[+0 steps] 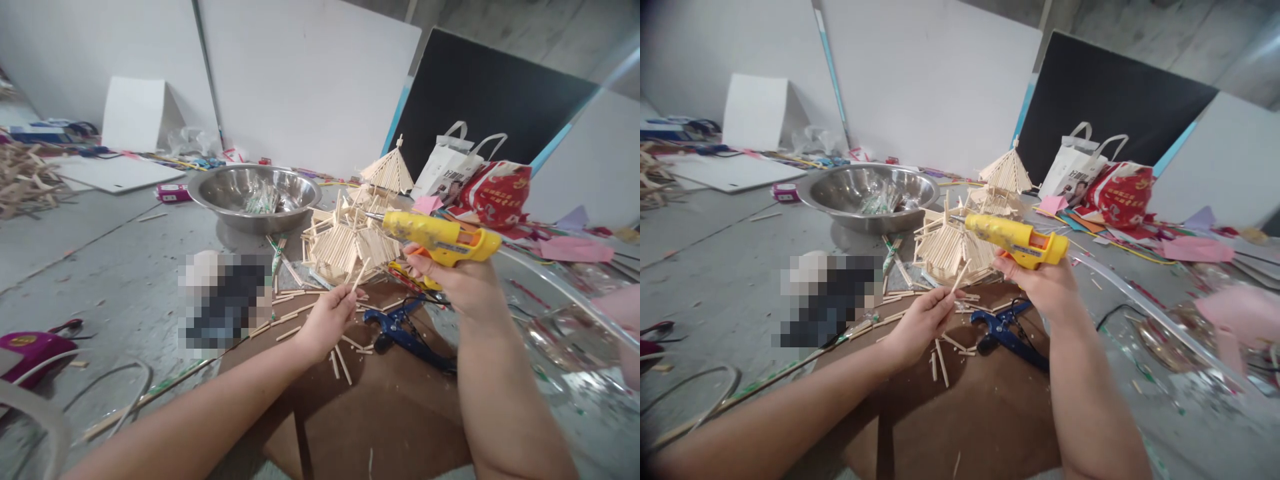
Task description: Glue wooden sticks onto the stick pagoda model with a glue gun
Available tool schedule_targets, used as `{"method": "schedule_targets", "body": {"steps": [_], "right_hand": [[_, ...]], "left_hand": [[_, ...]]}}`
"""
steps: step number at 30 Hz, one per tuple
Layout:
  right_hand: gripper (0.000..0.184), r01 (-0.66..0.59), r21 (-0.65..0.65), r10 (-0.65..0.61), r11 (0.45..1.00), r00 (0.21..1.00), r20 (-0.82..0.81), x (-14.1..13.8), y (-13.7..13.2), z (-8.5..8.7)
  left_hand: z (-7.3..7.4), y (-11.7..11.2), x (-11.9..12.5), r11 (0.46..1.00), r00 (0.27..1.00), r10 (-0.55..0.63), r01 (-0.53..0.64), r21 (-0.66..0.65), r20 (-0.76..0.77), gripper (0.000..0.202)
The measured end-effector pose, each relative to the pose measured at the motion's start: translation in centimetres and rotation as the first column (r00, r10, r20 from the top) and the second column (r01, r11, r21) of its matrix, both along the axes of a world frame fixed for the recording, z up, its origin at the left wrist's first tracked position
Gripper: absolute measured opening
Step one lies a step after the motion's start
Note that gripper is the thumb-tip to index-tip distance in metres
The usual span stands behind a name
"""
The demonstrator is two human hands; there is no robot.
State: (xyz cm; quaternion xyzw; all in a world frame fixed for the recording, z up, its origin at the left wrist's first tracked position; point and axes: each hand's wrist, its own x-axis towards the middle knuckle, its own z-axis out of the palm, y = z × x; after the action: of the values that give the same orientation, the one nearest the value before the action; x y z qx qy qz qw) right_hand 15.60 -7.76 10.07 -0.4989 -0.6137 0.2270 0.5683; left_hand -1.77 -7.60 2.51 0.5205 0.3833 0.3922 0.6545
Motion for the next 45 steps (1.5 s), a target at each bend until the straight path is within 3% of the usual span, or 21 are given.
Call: {"method": "schedule_targets", "body": {"steps": [2, 5, 12, 29, 45], "right_hand": [[0.017, -0.009, -0.003, 0.009, 1.0, 1.0, -0.001, -0.1, 0.1, 0.0], [0.016, -0.027, -0.013, 0.027, 1.0, 1.0, 0.001, -0.2, 0.1, 0.0], [0.015, -0.026, -0.009, 0.026, 1.0, 1.0, -0.004, -0.1, 0.2, 0.0], [0.015, -0.055, 0.003, 0.054, 0.999, 0.998, 0.007, -0.4, 0.2, 0.1], [0.015, -0.042, 0.003, 0.042, 0.999, 0.999, 0.006, -0.4, 0.3, -0.1]], "left_hand": [[-0.1, 0.0, 0.1, 0.997, 0.992, 0.033, -0.023, -0.079, 0.124, 0.031], [-0.3, 0.1, 0.1, 0.994, 0.982, 0.05, -0.031, -0.101, 0.181, 0.035], [-1.4, 0.4, 0.3, 0.997, 0.994, -0.014, 0.021, -0.069, 0.106, 0.03], [-1.8, 1.2, 0.6, 0.999, 0.992, -0.031, 0.033, -0.016, 0.123, 0.035], [-1.8, 1.5, 0.9, 0.998, 0.985, 0.008, 0.003, -0.065, 0.173, 0.034]]}}
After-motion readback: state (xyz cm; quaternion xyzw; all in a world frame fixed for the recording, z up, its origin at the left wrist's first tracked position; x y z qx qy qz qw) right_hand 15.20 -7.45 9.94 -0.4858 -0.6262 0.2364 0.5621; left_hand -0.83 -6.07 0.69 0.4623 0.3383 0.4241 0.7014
